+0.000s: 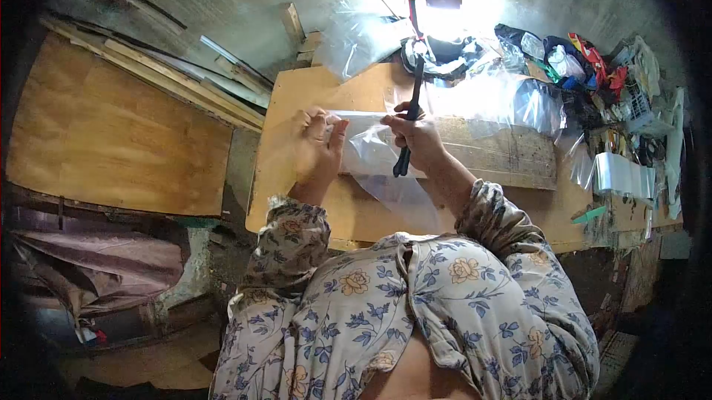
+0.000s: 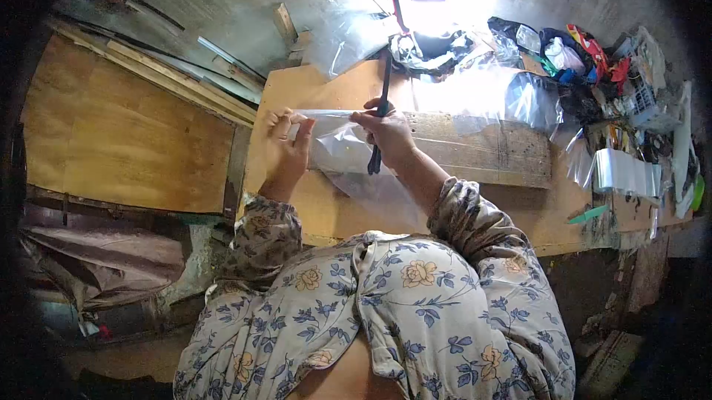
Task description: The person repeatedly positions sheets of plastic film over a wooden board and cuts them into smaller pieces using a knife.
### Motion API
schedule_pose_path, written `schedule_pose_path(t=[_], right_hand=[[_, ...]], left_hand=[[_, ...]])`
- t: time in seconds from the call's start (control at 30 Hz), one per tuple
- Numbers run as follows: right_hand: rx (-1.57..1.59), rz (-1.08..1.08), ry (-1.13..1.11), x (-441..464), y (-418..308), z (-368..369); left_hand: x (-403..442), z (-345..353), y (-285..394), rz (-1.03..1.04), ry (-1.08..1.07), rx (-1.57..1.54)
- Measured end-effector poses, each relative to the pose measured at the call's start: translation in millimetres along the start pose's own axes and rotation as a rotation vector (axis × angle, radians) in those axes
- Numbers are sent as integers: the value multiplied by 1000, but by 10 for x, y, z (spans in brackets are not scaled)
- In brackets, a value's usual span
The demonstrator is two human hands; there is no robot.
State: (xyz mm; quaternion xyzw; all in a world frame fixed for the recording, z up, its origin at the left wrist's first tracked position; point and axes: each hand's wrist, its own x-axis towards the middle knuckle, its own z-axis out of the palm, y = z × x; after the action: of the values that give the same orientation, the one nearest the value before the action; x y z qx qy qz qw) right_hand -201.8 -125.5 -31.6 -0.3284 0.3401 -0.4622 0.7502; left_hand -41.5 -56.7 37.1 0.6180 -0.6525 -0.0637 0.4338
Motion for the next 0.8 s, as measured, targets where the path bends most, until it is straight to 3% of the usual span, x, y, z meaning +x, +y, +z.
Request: schedule_pose_path(t=[0.07,0.13,0.17,0.23,0.43,0.6,0.7,0.77,0.8], right_hand=[[137,27,-59,-57,-3,0],[176,30,-43,-106,-26,16],[211,38,-34,-117,-35,20],[235,31,2,-62,-90,21],[323,-47,84,14,-230,61],[288,-77,157,-3,-182,60],[178,-39,154,-49,-133,-7],[84,-56,193,-73,-38,-143],[-7,-78,222,-97,0,-191]], left_hand=[[95,5,-56,111,65,26],[232,9,-187,411,78,177],[236,34,-227,415,76,174],[267,44,-209,169,-130,-8],[262,173,34,366,-26,-30],[213,250,-86,214,-2,-151],[220,225,-186,97,-120,-124],[209,318,-386,-16,-188,-288],[205,310,-416,55,-225,-249]])
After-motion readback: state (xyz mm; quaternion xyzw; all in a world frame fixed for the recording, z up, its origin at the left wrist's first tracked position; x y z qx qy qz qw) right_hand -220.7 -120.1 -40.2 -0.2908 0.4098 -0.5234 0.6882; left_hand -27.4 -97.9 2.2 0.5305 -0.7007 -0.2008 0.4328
